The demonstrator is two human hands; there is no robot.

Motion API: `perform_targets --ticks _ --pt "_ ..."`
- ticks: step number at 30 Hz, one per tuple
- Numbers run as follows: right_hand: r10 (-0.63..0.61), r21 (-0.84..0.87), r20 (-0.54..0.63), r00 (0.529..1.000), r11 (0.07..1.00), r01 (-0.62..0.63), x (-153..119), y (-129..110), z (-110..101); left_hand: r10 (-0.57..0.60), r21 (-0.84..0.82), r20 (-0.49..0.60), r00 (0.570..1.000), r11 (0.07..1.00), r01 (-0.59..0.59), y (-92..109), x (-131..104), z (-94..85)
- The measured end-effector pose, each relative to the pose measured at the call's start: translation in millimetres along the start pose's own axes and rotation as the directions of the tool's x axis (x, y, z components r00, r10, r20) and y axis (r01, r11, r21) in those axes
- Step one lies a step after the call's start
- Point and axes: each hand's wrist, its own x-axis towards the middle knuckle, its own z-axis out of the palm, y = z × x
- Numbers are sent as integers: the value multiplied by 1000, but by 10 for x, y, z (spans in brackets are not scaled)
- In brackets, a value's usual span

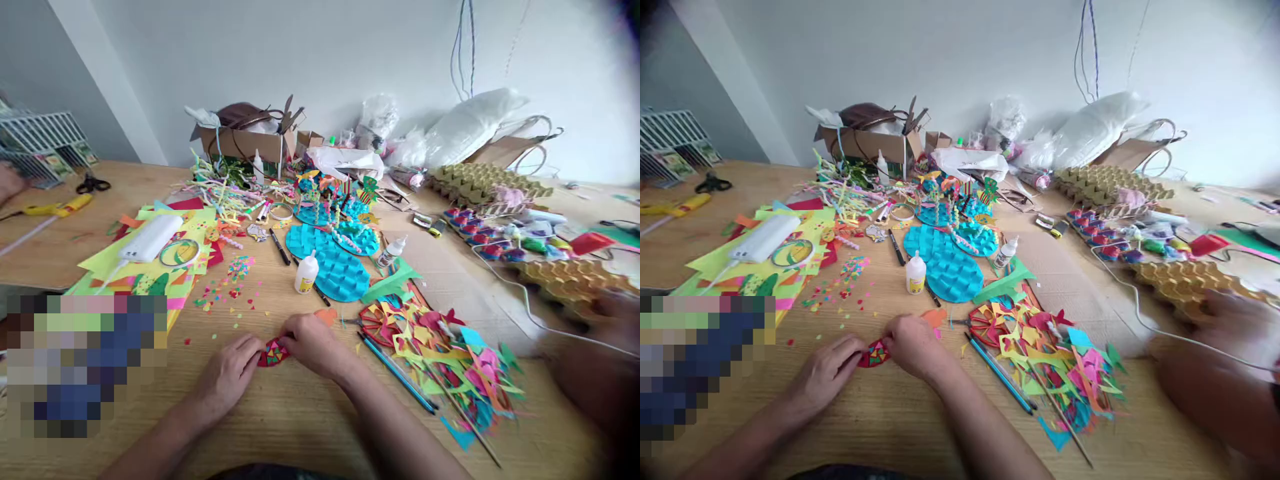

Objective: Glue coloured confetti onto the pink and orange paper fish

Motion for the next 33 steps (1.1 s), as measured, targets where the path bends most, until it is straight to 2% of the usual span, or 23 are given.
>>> perform_targets --ticks 4,14,18,20,22,24,26,29,31,33 --pt "5 -22 9 1000 1000 -4 -23 14 19 -6 -13 -3 1000 1000 6 -22 -18 5" --pt "-34 -10 -50 998 999 34 4 6 83 -19 -84 -17 1000 996 18 -23 -27 13" --pt "-39 19 -76 996 999 40 5 22 45 -90 -167 7 996 982 90 -22 -20 5" --pt "-38 74 -138 990 996 49 -25 54 -46 -184 -281 38 982 941 187 -19 -2 -56" --pt "-26 131 -193 981 990 52 -76 94 -158 -336 -461 64 940 825 326 -5 9 -164" --pt "-2 141 -187 982 990 29 -137 128 -241 -505 -661 86 859 616 428 25 -6 -294" --pt "6 117 -134 991 993 10 -190 146 -262 -603 -805 157 782 380 455 69 -57 -406" --pt "9 46 -46 999 999 -7 -230 139 -189 -645 -879 292 706 110 464 142 -183 -479" --pt "20 -28 -22 1000 999 -21 -233 113 -119 -637 -876 363 680 15 482 178 -268 -467" --pt "29 -101 -24 999 994 -32 -228 75 -69 -625 -867 405 668 -30 497 198 -332 -432"
